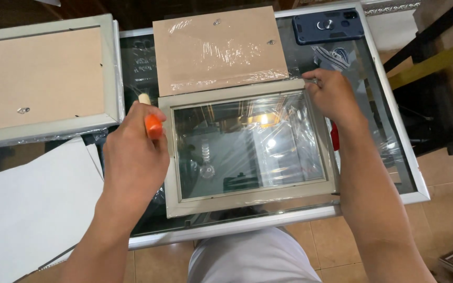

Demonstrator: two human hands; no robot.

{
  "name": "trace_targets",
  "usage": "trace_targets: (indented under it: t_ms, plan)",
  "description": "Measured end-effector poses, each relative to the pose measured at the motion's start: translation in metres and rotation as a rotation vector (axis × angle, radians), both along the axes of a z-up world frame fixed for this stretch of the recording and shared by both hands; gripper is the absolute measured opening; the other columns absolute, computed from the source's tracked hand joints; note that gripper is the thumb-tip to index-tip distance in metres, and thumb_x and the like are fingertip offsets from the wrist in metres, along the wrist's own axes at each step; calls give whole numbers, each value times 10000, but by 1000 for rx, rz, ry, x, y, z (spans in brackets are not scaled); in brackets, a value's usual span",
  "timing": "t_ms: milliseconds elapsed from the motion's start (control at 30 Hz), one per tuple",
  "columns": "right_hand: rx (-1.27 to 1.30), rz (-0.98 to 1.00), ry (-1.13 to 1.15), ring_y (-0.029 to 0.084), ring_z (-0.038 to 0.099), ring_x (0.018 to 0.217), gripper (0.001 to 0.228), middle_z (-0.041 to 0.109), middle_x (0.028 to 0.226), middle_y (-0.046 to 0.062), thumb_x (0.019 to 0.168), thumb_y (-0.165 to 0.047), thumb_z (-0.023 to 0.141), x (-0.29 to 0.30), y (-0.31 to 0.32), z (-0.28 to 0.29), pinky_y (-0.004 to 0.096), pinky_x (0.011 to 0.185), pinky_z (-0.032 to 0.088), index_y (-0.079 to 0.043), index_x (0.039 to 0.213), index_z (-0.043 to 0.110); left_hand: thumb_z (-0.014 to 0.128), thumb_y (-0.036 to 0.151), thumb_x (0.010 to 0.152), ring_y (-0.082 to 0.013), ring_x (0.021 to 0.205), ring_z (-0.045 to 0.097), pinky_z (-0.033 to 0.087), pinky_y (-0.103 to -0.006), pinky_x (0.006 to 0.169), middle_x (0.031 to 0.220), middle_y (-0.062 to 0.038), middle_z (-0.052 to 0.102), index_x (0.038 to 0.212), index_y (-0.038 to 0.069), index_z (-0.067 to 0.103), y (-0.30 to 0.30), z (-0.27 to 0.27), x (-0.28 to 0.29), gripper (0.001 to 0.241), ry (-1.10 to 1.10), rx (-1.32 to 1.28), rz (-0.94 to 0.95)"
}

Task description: Remove backing and protective film from a picture frame and brush the glass clean.

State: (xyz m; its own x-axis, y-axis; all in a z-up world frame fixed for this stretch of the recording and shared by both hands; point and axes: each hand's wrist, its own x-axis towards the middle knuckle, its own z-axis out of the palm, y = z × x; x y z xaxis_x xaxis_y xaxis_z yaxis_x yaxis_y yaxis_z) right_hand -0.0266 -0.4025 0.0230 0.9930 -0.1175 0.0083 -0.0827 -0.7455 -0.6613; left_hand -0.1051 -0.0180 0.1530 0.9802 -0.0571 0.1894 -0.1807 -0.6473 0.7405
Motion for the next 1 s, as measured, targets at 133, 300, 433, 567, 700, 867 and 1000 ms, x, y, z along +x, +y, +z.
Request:
trace_targets:
  t_ms: [133,300,433,567,700,867,1000]
  plan:
    - [-41,22,3,299,628,675,285,631,710,151,1006,-78,643,6,-7,-10,412,622,490,-38,1270,743,677,-17,880,-449,1022,734,608,-482,813,1072,-328,701,1062,47,605,-32,-10,-8,206,136,-422,-150]
    - [-91,60,-7,429,680,813,294,657,787,218,992,-105,654,5,-9,-7,491,711,527,-29,1262,740,728,66,909,-187,873,685,596,-338,725,982,-168,698,1089,51,601,-118,-73,-15,221,265,-785,-326]
    - [-92,68,-31,442,667,805,290,631,767,223,976,-104,661,2,-9,-6,518,697,522,-32,1245,742,742,185,928,-165,746,686,568,-299,667,854,-132,699,1123,76,626,-160,-101,-15,252,362,-789,-343]
    - [-72,56,-12,389,663,767,292,637,755,179,994,-87,636,3,-6,-3,464,696,526,-18,1261,734,756,160,892,-190,818,709,571,-319,723,961,-144,728,1102,139,641,-162,-103,-8,240,426,-680,-237]
    - [-48,58,22,349,672,819,307,674,868,192,1021,-96,628,5,-5,-3,431,694,535,-29,1309,713,725,114,883,-324,940,747,597,-380,803,1106,-248,721,1092,123,640,-113,-72,-9,226,467,-536,-195]
    - [-51,13,57,338,688,797,313,696,891,196,1041,-87,626,4,0,0,411,687,541,-15,1339,689,717,66,870,-482,1028,742,629,-471,803,1218,-346,679,1127,124,656,-18,-33,-17,271,509,-264,-67]
    - [-71,-22,78,306,696,828,307,718,950,183,1016,-75,621,0,11,15,412,720,537,-11,1308,689,710,25,852,-330,966,743,552,-400,750,1043,-196,766,1049,129,659,9,5,-41,229,191,58,106]
